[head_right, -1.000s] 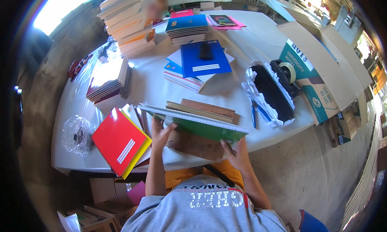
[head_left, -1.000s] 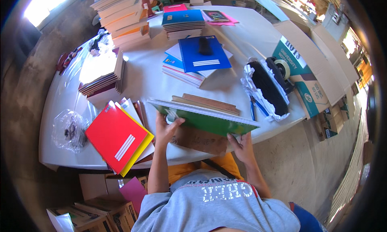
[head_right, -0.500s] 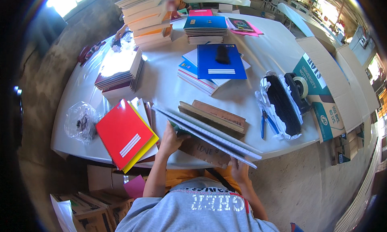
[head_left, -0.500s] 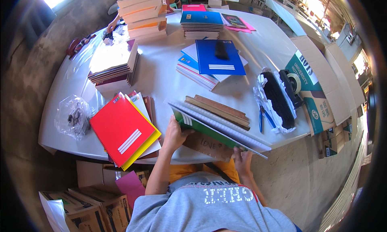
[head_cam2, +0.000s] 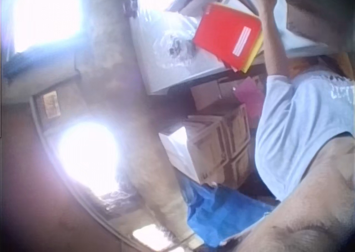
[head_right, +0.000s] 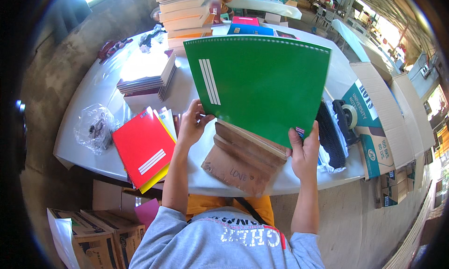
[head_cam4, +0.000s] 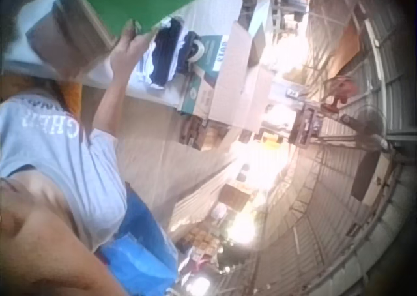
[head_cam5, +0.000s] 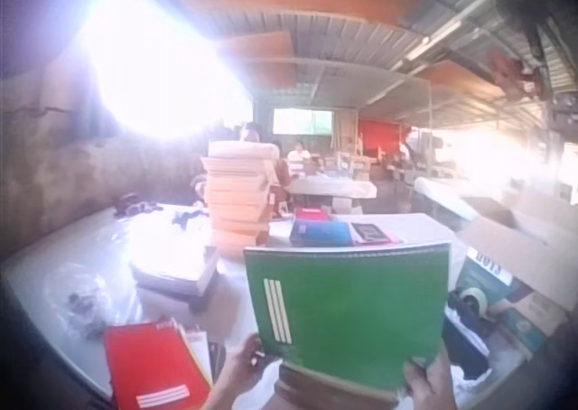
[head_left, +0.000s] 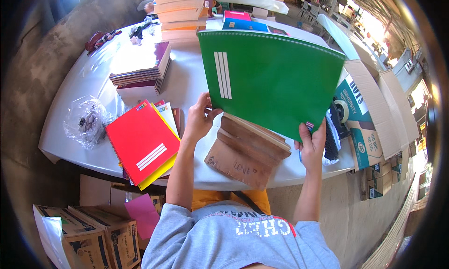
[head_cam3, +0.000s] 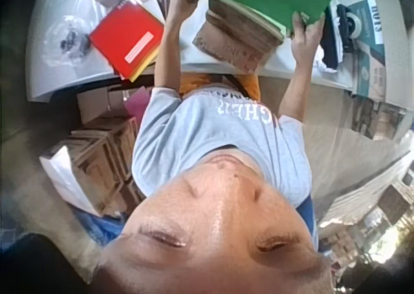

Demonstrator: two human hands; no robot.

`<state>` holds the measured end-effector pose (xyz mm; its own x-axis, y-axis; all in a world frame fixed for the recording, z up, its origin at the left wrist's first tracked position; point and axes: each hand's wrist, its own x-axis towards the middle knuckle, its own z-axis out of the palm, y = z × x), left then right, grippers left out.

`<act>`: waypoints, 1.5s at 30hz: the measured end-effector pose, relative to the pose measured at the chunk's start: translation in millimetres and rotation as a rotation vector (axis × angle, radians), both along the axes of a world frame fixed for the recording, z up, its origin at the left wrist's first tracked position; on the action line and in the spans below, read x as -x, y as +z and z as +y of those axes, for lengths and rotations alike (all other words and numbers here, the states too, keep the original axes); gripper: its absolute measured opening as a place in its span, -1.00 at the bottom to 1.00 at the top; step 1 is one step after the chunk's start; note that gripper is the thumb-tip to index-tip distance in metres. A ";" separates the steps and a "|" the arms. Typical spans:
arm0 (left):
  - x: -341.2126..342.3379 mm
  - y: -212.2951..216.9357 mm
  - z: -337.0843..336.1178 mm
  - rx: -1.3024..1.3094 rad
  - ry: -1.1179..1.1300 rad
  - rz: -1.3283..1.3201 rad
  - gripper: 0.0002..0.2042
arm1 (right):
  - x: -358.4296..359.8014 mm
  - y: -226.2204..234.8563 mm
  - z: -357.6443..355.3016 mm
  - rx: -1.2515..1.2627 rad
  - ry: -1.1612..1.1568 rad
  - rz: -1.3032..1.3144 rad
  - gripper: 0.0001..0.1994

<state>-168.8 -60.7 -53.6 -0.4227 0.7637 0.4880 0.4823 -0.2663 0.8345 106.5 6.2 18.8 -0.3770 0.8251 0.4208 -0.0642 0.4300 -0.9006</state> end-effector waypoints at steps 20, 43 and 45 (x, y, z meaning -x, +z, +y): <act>-28.3 -88.5 -18.7 0.300 0.305 0.306 -0.65 | -43.3 -84.3 1.7 0.043 0.003 -0.133 -0.29; -40.5 55.2 23.7 -0.106 0.288 -0.369 -0.55 | 2.1 -34.2 -14.6 0.065 -0.090 0.249 0.03; -36.6 50.6 20.8 -0.111 0.276 -0.449 -0.55 | 1.7 -41.3 -10.4 0.085 -0.119 0.176 -0.05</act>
<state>-132.1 -40.0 -3.1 -0.7859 0.5489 0.2848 0.1490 -0.2790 0.9487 104.9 -4.2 -22.5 -0.2021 0.8948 0.3982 -0.1767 0.3666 -0.9134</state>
